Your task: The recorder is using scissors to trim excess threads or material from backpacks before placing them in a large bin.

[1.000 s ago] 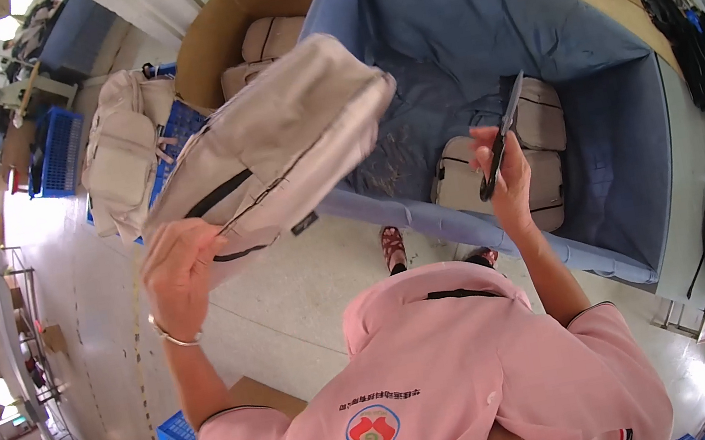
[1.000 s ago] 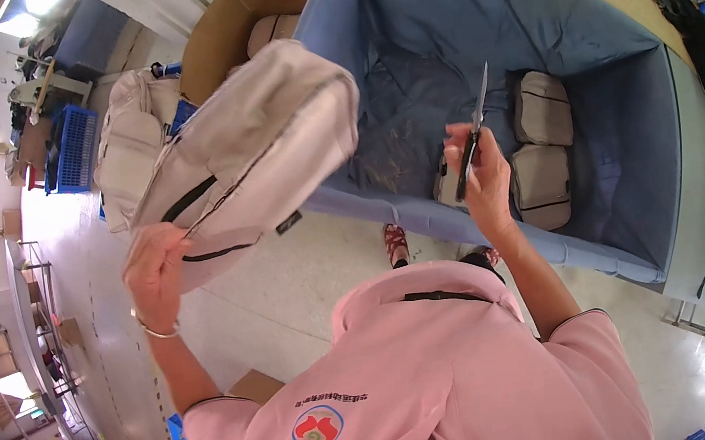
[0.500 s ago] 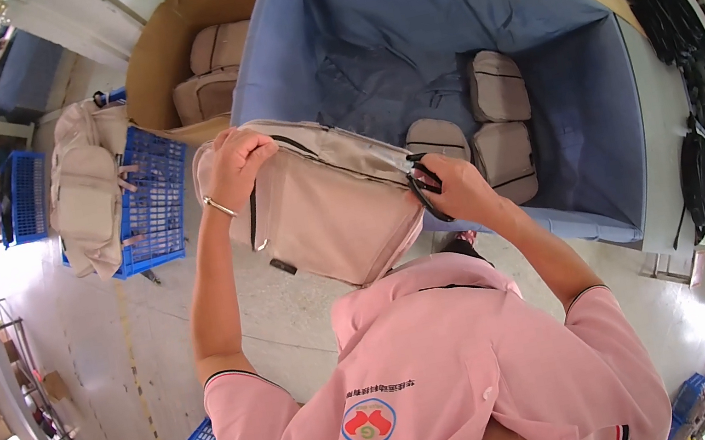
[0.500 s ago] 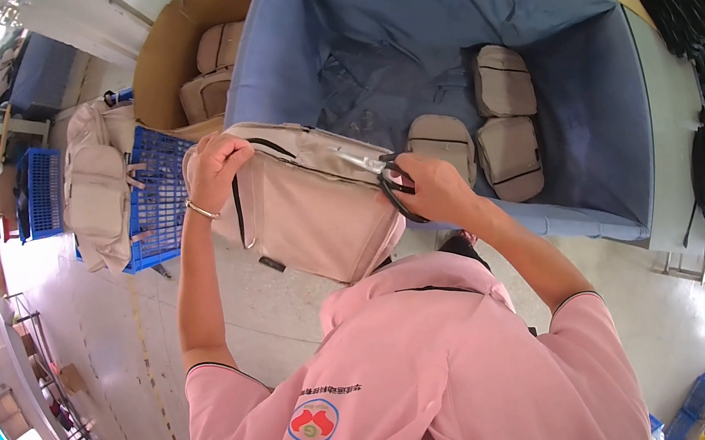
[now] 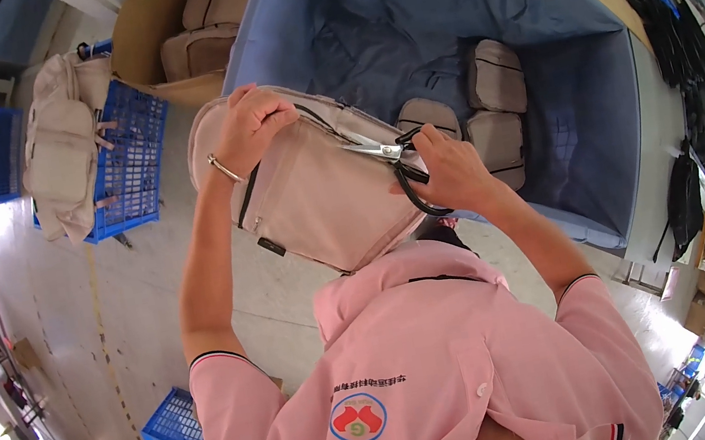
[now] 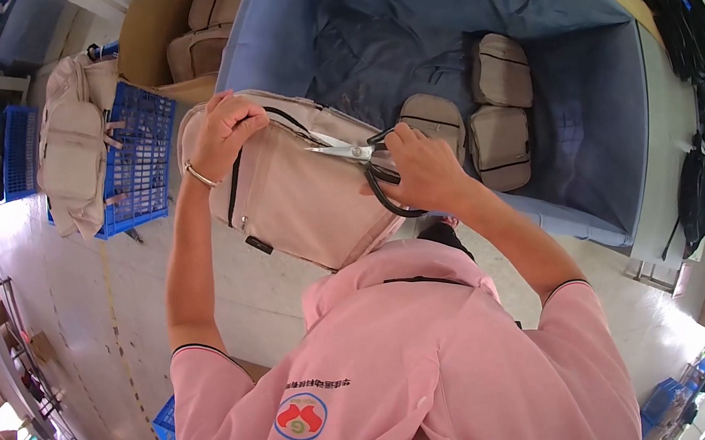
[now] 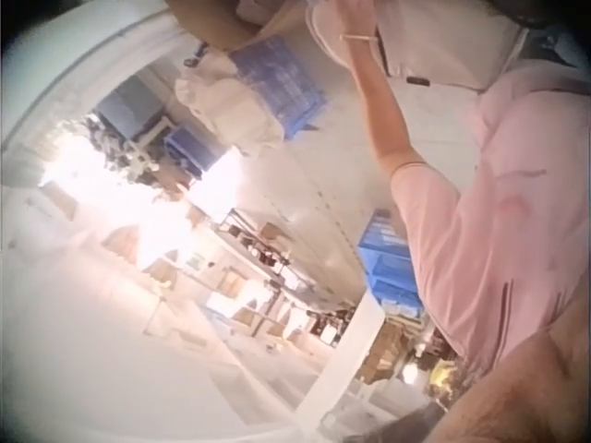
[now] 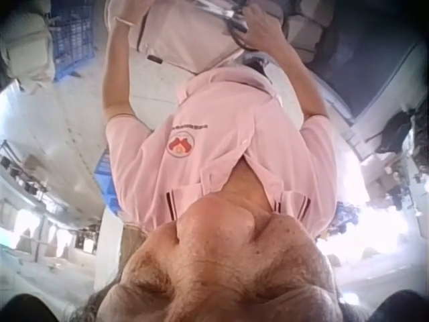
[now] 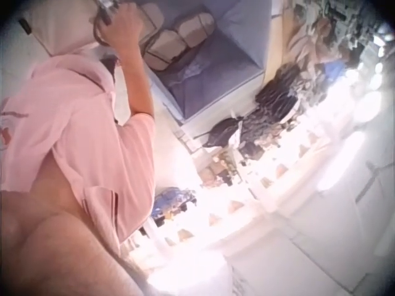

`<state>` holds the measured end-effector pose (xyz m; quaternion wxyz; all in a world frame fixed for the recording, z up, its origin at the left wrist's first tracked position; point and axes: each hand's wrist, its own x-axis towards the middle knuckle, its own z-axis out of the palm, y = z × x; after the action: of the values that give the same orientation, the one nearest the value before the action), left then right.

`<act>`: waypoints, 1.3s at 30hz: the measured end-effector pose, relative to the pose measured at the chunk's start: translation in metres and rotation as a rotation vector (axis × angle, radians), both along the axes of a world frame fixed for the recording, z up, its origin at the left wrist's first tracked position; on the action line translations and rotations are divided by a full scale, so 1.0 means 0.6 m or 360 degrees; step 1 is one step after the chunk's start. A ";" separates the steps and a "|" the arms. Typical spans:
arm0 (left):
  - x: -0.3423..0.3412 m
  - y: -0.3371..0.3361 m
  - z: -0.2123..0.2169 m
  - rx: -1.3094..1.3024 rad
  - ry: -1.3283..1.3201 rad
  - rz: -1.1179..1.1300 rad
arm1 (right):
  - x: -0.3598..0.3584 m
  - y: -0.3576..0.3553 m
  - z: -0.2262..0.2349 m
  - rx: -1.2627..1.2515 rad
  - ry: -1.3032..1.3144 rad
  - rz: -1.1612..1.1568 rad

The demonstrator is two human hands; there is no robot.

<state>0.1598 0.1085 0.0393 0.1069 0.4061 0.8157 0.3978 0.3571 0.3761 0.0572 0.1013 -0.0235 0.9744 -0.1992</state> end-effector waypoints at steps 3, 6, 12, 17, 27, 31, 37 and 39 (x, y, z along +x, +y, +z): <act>-0.002 0.001 -0.002 0.0044 0.0021 -0.0032 | -0.001 -0.008 -0.009 -0.0011 0.0118 -0.0024; -0.004 0.002 -0.002 0.0045 0.0004 -0.0051 | -0.007 -0.016 -0.010 -0.0054 0.0170 -0.0058; -0.009 0.000 -0.009 0.0053 -0.0032 -0.0066 | -0.009 -0.026 -0.023 -0.0043 0.0126 -0.0043; -0.014 0.004 -0.013 0.0050 -0.0061 -0.0072 | 0.005 -0.031 -0.055 -0.0149 0.0308 -0.0075; -0.014 0.000 -0.015 0.0064 -0.0125 -0.0082 | -0.015 -0.034 -0.031 -0.0043 0.0383 -0.0033; -0.015 -0.003 -0.013 0.0090 -0.0135 -0.0081 | -0.013 -0.040 -0.045 -0.0081 0.0222 -0.0071; -0.029 -0.008 0.008 0.0248 -0.0525 0.0377 | 0.008 -0.043 -0.061 -0.0092 0.0399 -0.0120; -0.084 -0.048 -0.031 0.0488 -0.0578 0.0757 | 0.010 -0.042 -0.061 -0.0105 0.0530 -0.0164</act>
<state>0.1096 0.0798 0.0206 0.0923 0.1383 0.7860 0.5955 0.3630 0.3512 0.0204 -0.0725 -0.0095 0.9706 -0.2293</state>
